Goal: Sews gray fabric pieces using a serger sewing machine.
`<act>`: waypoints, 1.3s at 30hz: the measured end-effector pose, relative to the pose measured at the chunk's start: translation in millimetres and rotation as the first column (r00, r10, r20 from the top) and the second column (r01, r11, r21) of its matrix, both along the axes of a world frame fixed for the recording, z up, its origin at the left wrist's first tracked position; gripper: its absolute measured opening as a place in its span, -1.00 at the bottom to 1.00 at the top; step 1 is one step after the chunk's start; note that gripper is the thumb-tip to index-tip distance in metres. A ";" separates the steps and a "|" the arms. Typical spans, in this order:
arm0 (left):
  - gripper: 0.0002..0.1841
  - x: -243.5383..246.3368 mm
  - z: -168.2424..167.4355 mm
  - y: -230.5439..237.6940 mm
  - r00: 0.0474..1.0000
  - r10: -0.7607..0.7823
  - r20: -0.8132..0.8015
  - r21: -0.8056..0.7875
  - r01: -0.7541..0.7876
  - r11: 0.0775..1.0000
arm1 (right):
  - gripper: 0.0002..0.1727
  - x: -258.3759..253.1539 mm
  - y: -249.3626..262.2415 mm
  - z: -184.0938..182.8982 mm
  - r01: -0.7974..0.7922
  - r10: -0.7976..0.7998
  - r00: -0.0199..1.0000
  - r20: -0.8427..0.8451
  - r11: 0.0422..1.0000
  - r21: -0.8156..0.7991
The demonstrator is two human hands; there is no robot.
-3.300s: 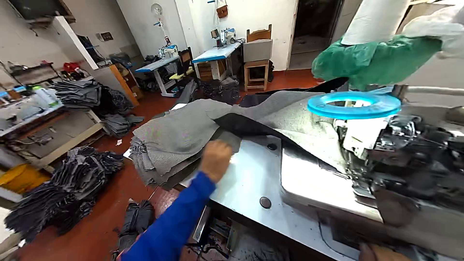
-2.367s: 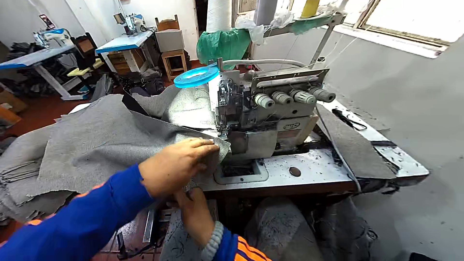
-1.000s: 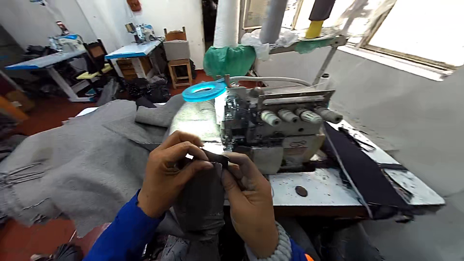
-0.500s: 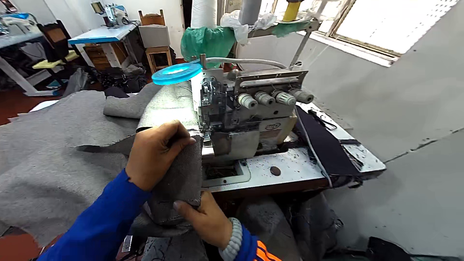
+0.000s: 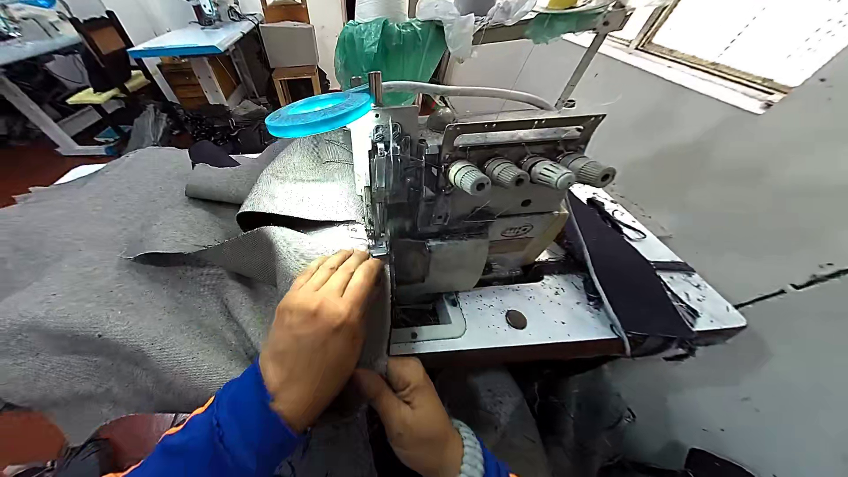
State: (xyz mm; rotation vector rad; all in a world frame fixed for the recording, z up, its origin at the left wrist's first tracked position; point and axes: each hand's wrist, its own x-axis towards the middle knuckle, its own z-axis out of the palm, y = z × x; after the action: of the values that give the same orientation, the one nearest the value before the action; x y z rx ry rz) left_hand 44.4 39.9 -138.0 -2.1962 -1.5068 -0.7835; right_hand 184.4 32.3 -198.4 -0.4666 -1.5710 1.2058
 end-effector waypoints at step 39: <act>-0.06 -103.9 -51.6 17.7 0.802 0.541 0.255 -0.268 -0.479 0.836 | -0.74 28.1 30.7 -24.5 0.435 -0.742 0.538 0.401 0.652 0.621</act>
State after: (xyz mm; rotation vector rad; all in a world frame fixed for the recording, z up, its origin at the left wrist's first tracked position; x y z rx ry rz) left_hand -59.5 57.6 -189.6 -1.6779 -2.2952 -0.8589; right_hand 212.5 63.0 -222.9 -1.0885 -1.9276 0.0676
